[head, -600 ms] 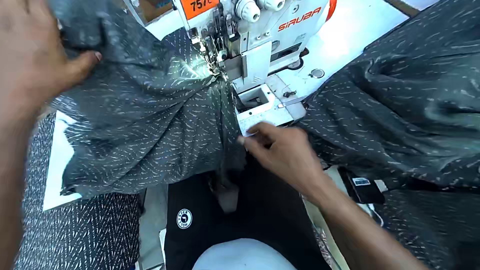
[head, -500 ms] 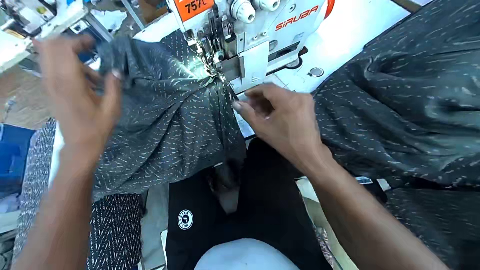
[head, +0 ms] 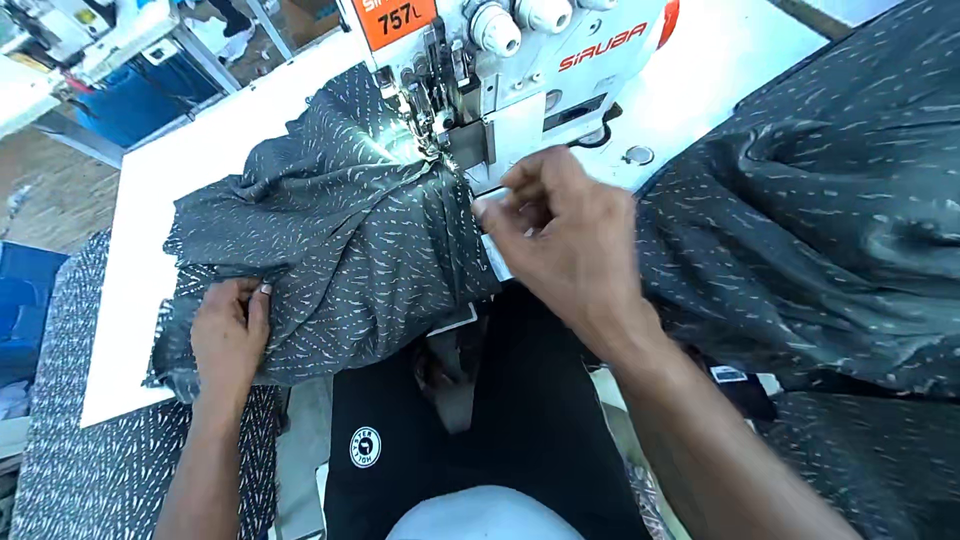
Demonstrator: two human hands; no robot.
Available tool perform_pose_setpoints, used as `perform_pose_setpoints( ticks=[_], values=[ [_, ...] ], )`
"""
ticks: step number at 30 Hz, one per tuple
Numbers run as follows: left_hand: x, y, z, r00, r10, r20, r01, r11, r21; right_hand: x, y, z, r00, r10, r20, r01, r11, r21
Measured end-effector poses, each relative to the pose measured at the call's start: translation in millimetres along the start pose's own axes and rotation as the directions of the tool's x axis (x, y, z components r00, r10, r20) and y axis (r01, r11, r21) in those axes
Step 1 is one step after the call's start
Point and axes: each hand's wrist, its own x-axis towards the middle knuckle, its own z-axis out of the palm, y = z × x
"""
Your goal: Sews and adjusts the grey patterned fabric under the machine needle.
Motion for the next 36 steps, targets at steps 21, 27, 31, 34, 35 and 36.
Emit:
perform_pose_setpoints(
  ticks=[21,27,31,34,35,36],
  values=[
    [-18.5,198.4,-5.3,0.960,0.250,-0.124,-0.279,0.830,-0.483,25.1,31.6,23.9,0.900,-0.430,-0.067,0.435,0.884,0.173],
    [-11.2,225.6,7.0,0.956,0.250,-0.156,-0.281,0.932,-0.229,-9.8,14.2,34.2,0.870,0.471,0.146,-0.361,0.406,0.840],
    [-2.7,235.9,26.1,0.958,0.232,-0.167,-0.257,0.955,-0.148,-20.6,7.5,33.8,0.982,0.187,-0.008,-0.148,0.801,0.580],
    [0.1,234.9,31.0,0.950,0.238,-0.201,-0.276,0.943,-0.187,-14.8,12.6,31.1,0.965,0.202,0.170,-0.264,0.759,0.596],
    [1.7,232.2,30.1,0.945,0.241,-0.222,-0.289,0.933,-0.216,-13.8,13.1,29.3,0.959,0.206,0.196,-0.284,0.711,0.643],
    [2.8,228.8,28.4,0.940,0.242,-0.242,-0.302,0.918,-0.256,-13.9,12.7,27.9,0.961,0.192,0.201,-0.278,0.673,0.686]
  ],
)
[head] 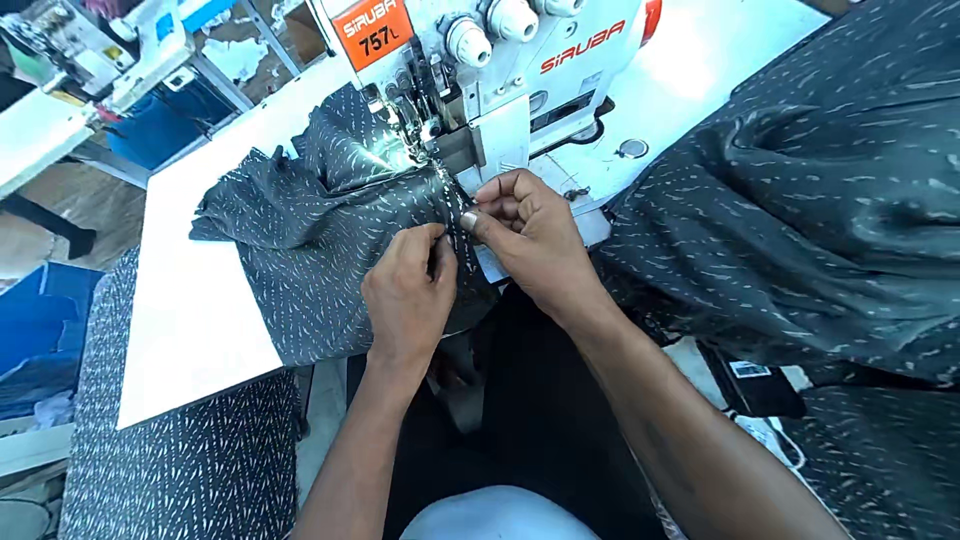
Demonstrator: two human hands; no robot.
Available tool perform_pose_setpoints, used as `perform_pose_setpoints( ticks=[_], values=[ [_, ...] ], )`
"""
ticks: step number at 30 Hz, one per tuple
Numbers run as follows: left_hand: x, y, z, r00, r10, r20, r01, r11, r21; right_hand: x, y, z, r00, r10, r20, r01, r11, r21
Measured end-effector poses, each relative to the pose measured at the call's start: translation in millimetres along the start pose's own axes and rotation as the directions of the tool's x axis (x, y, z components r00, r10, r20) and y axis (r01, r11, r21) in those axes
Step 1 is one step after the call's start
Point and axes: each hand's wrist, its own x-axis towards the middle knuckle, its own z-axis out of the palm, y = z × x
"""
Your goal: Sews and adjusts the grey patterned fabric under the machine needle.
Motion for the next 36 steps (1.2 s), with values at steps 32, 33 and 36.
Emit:
perform_pose_setpoints(
  ticks=[32,33,36],
  values=[
    [32.6,-9.4,-36.5,0.979,0.083,0.184,-0.030,0.961,-0.275,-8.0,6.8,20.2,0.975,-0.031,0.220,-0.040,0.951,0.307],
    [33.1,-10.0,-39.1,0.976,0.099,0.194,-0.045,0.963,-0.265,-8.1,6.3,17.7,0.970,0.026,0.243,-0.108,0.938,0.330],
    [37.5,-12.8,-49.1,0.979,0.153,0.135,-0.120,0.967,-0.225,-1.9,2.0,16.4,0.981,0.060,0.184,-0.106,0.962,0.250]
  ],
)
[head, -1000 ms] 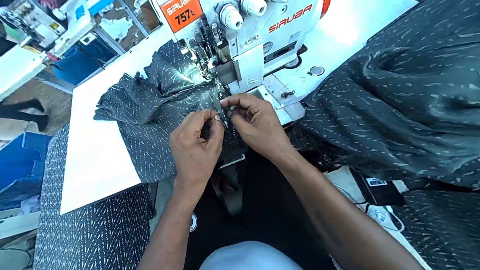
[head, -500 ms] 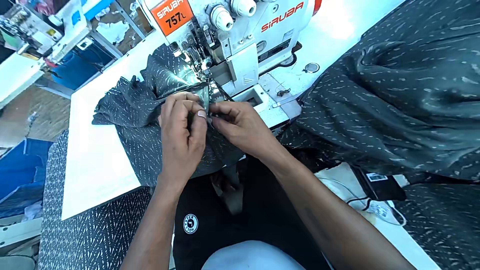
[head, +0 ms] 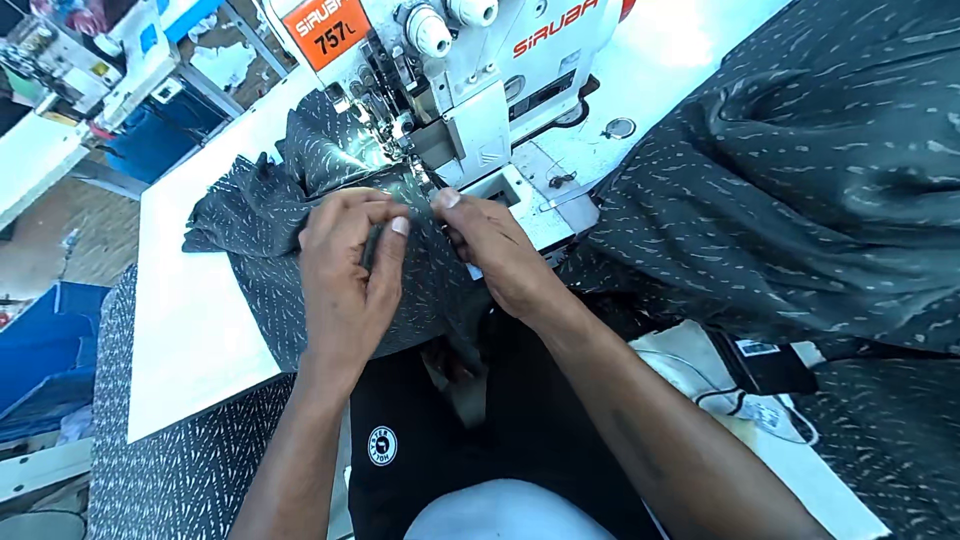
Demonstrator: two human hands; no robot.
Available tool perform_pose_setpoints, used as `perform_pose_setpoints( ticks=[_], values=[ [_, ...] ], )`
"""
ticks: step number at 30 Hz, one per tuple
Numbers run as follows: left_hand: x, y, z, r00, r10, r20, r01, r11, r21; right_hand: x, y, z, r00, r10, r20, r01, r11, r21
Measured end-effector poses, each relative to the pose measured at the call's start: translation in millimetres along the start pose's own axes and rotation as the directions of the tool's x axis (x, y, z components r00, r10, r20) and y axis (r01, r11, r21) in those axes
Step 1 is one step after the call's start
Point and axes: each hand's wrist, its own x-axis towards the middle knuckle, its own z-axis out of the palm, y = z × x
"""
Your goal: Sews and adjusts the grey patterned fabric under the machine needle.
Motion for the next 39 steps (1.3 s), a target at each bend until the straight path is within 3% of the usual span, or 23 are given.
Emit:
perform_pose_setpoints(
  ticks=[3,6,9,11,14,20,26,29,31,35,37,39],
  values=[
    [17.2,-3.3,-5.1,0.996,0.003,-0.093,-0.002,1.000,0.009,7.8,-10.0,0.9,0.997,-0.007,-0.071,-0.003,0.991,-0.132],
    [37.4,-7.1,-1.5,0.997,-0.067,-0.045,0.070,0.994,0.080,12.1,-10.6,6.0,0.987,-0.052,-0.153,0.012,0.968,-0.252],
    [42.1,-11.5,9.9,0.994,-0.107,-0.013,0.108,0.982,0.154,8.5,-5.6,7.1,0.951,-0.211,-0.225,0.074,0.864,-0.498],
    [41.3,-15.6,14.6,0.995,-0.091,-0.032,0.095,0.980,0.173,6.9,-3.3,5.0,0.938,-0.270,-0.219,0.116,0.836,-0.536],
    [41.3,-20.9,17.3,0.998,-0.043,-0.044,0.050,0.982,0.184,8.4,-3.1,2.3,0.961,-0.185,-0.204,0.103,0.929,-0.356],
    [40.3,-35.4,21.9,0.983,0.140,-0.117,-0.120,0.980,0.159,8.8,-3.0,1.7,0.969,-0.121,-0.216,0.115,0.993,-0.036],
    [42.4,-39.3,21.1,0.981,0.171,-0.096,-0.159,0.980,0.123,11.7,0.5,0.7,0.984,0.019,-0.176,0.037,0.949,0.312],
    [43.8,-39.8,18.9,0.986,0.160,-0.050,-0.153,0.981,0.121,13.3,7.5,1.1,0.987,0.000,-0.162,0.054,0.942,0.332],
    [44.5,-39.8,16.8,0.988,0.156,-0.010,-0.154,0.979,0.134,11.5,9.7,-0.5,0.984,-0.009,-0.177,0.049,0.974,0.222],
    [46.5,-39.3,8.8,0.987,0.134,0.093,-0.146,0.979,0.141,6.2,1.8,-8.8,0.983,-0.057,-0.177,0.021,0.980,-0.200],
    [46.5,-40.1,6.0,0.982,0.143,0.124,-0.160,0.977,0.139,2.1,-4.5,-10.3,0.977,-0.112,-0.181,0.019,0.892,-0.452],
    [45.6,-41.2,4.7,0.975,0.177,0.134,-0.197,0.969,0.151,-4.0,-10.1,-8.1,0.950,-0.259,-0.173,0.084,0.747,-0.659]
  ],
)
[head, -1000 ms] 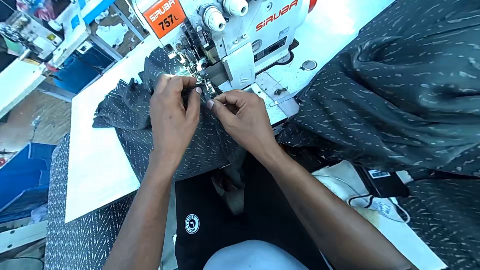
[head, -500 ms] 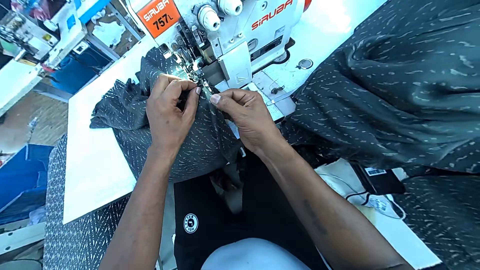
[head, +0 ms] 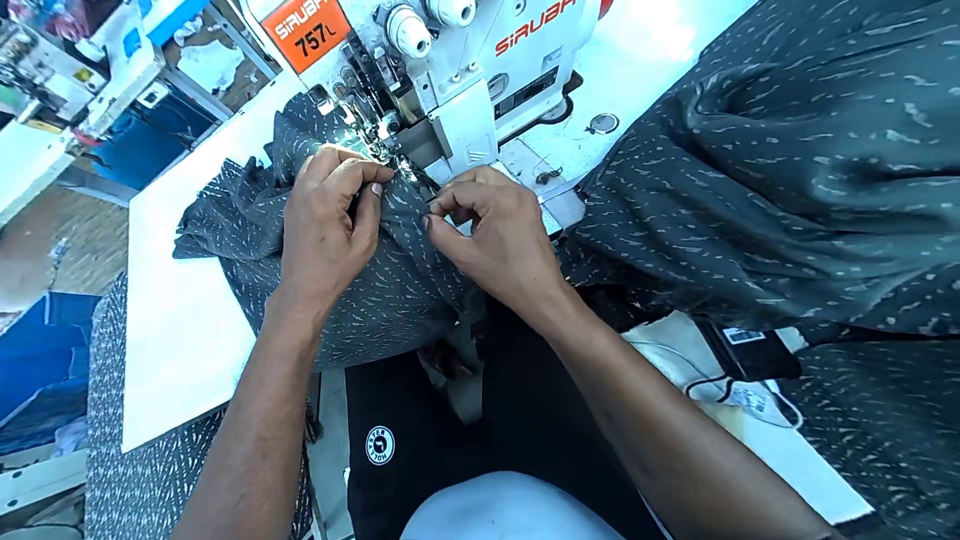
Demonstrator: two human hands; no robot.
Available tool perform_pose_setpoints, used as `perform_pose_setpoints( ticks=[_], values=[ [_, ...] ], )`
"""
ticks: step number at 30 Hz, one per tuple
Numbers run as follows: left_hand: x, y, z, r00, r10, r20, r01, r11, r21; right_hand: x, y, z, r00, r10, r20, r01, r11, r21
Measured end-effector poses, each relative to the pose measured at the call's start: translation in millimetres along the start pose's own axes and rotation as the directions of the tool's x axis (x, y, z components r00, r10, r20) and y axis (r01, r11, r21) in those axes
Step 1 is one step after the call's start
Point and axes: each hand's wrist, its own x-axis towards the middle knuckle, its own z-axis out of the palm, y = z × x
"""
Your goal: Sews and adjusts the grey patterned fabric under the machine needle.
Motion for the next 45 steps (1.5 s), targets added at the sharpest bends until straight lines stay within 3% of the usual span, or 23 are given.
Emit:
perform_pose_setpoints(
  ticks=[2,4,6,9,12,15,19,24,31,38,45],
  values=[
    [-3.3,-0.8,0.0,0.999,0.052,-0.011,-0.052,0.998,0.031,-5.3,-9.5,-2.1,0.994,-0.092,-0.050,0.090,0.995,-0.050],
    [-5.4,-1.7,0.4,0.996,0.090,-0.019,-0.089,0.994,0.061,-9.7,-19.3,-2.5,0.997,-0.075,-0.024,0.076,0.997,0.025],
    [-6.6,-1.8,0.7,0.994,0.103,-0.028,-0.101,0.993,0.066,-11.1,-24.4,-0.7,0.996,0.034,0.078,-0.050,0.975,0.218],
    [-7.6,-2.4,1.3,0.995,0.096,-0.032,-0.094,0.994,0.051,-10.8,-17.8,5.0,0.961,0.176,0.215,-0.260,0.841,0.473],
    [-9.8,-4.4,2.5,0.995,0.086,-0.040,-0.085,0.996,0.030,-13.7,-6.8,10.4,0.927,0.259,0.270,-0.365,0.784,0.502],
    [-10.8,-4.7,3.3,0.996,0.079,-0.036,-0.079,0.997,0.003,-15.8,-3.7,15.0,0.952,0.215,0.217,-0.296,0.827,0.478],
    [-11.9,-4.6,4.4,0.996,0.077,-0.049,-0.078,0.997,0.001,-18.1,0.0,23.0,0.992,0.111,0.052,-0.119,0.973,0.199],
    [-13.6,-4.6,4.3,0.996,0.077,-0.050,-0.077,0.997,-0.003,-11.7,10.0,15.2,0.977,0.136,0.167,-0.187,0.917,0.351],
    [-15.5,-1.0,8.9,0.996,0.041,-0.083,-0.041,0.999,0.003,-36.5,1.8,10.6,0.986,-0.097,-0.135,0.126,0.965,0.229],
    [-18.0,3.4,9.7,0.996,-0.005,-0.092,0.008,0.999,0.032,-44.6,11.9,13.4,0.997,0.038,-0.070,0.003,0.860,0.510],
    [-19.8,11.0,12.3,0.991,-0.053,-0.120,0.060,0.997,0.052,-42.6,13.1,17.1,0.992,0.071,-0.105,-0.008,0.862,0.508]
  ],
)
